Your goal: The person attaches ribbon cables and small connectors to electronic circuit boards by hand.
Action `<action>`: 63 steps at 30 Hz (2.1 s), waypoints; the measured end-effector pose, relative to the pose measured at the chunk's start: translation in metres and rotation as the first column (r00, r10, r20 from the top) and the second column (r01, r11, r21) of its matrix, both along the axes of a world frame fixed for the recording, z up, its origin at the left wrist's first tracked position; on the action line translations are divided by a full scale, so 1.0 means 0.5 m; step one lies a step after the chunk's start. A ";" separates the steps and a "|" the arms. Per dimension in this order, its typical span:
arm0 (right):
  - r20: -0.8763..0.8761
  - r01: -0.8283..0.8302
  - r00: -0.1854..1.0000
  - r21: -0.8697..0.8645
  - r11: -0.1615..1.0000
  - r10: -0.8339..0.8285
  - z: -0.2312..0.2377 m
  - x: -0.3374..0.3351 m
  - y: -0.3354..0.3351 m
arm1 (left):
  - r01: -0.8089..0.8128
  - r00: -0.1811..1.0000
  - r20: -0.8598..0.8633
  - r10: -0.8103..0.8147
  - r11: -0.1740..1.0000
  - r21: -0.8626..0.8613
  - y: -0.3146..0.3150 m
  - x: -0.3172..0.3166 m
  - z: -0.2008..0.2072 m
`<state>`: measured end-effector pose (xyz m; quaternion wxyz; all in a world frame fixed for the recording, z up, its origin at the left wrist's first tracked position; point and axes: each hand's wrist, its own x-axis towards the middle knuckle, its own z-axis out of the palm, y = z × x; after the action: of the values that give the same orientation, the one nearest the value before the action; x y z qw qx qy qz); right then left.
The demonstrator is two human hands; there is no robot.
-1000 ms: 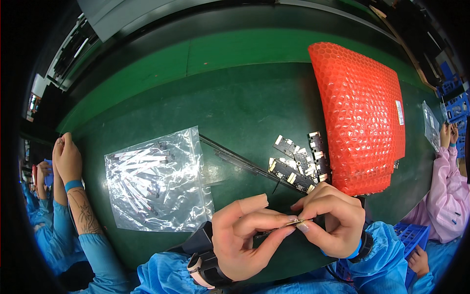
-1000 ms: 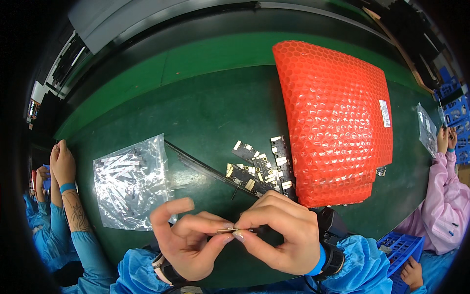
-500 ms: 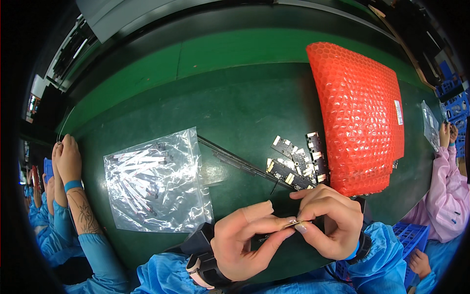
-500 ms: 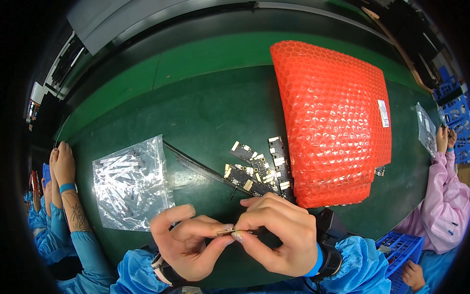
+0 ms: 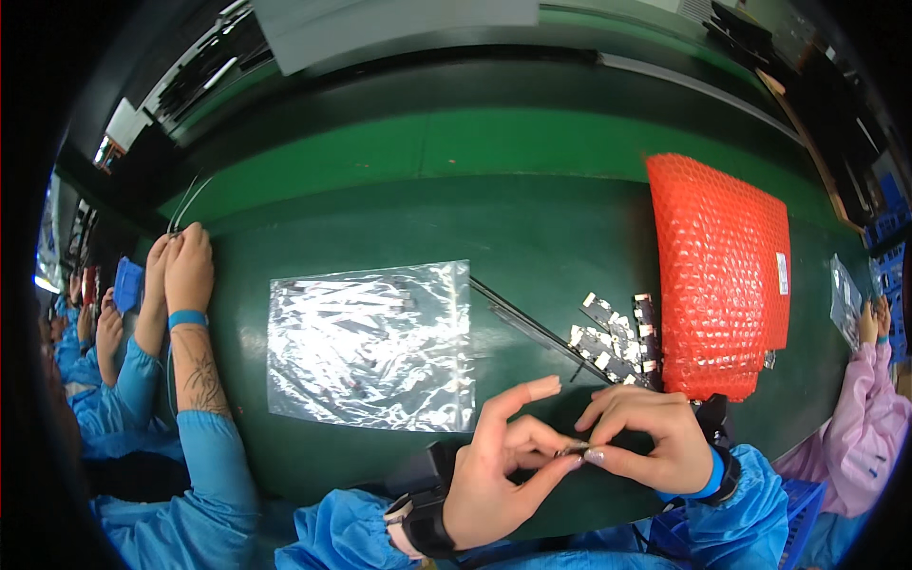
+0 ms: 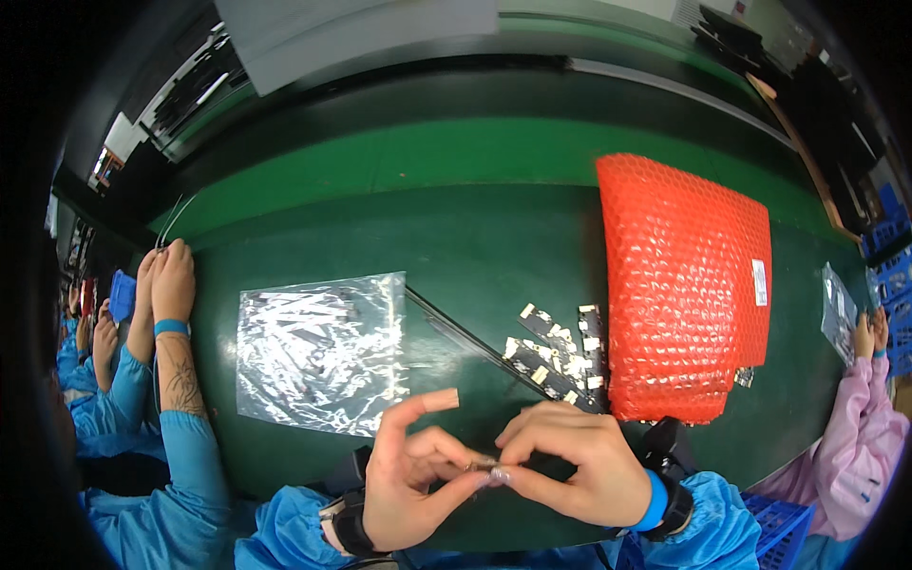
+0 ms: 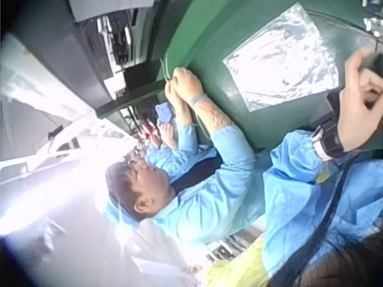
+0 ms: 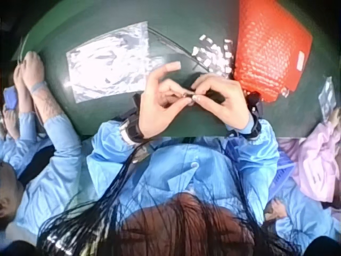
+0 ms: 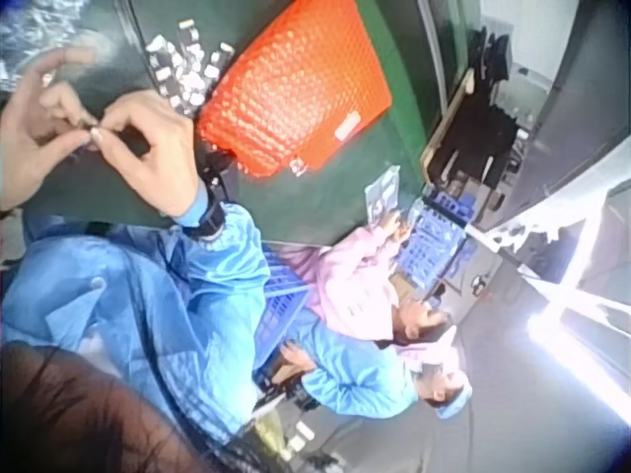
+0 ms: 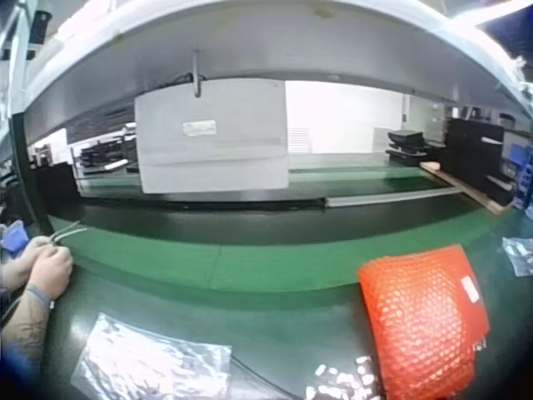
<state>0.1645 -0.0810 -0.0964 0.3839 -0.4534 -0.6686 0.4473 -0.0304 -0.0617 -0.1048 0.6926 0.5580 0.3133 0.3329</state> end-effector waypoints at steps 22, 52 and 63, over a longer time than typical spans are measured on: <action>0.663 -0.424 0.748 0.521 0.741 -0.038 -0.074 -0.194 0.219 | -0.478 0.875 -0.097 0.474 0.878 -0.022 -0.031 -0.207 -0.032; 0.519 -0.424 0.847 0.530 0.734 0.115 -0.130 -0.340 0.294 | -0.520 0.772 0.180 0.610 0.769 -0.371 0.074 -0.389 -0.059; 0.646 -0.208 0.731 0.517 0.830 -0.219 -0.101 -0.425 0.261 | -0.514 0.779 0.160 0.606 0.764 -0.389 0.074 -0.383 -0.070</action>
<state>-0.0480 0.0494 -0.1467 0.2275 -0.4550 -0.8603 0.0329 -0.2218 -0.0245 -0.1396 0.6782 0.2636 0.4174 0.5443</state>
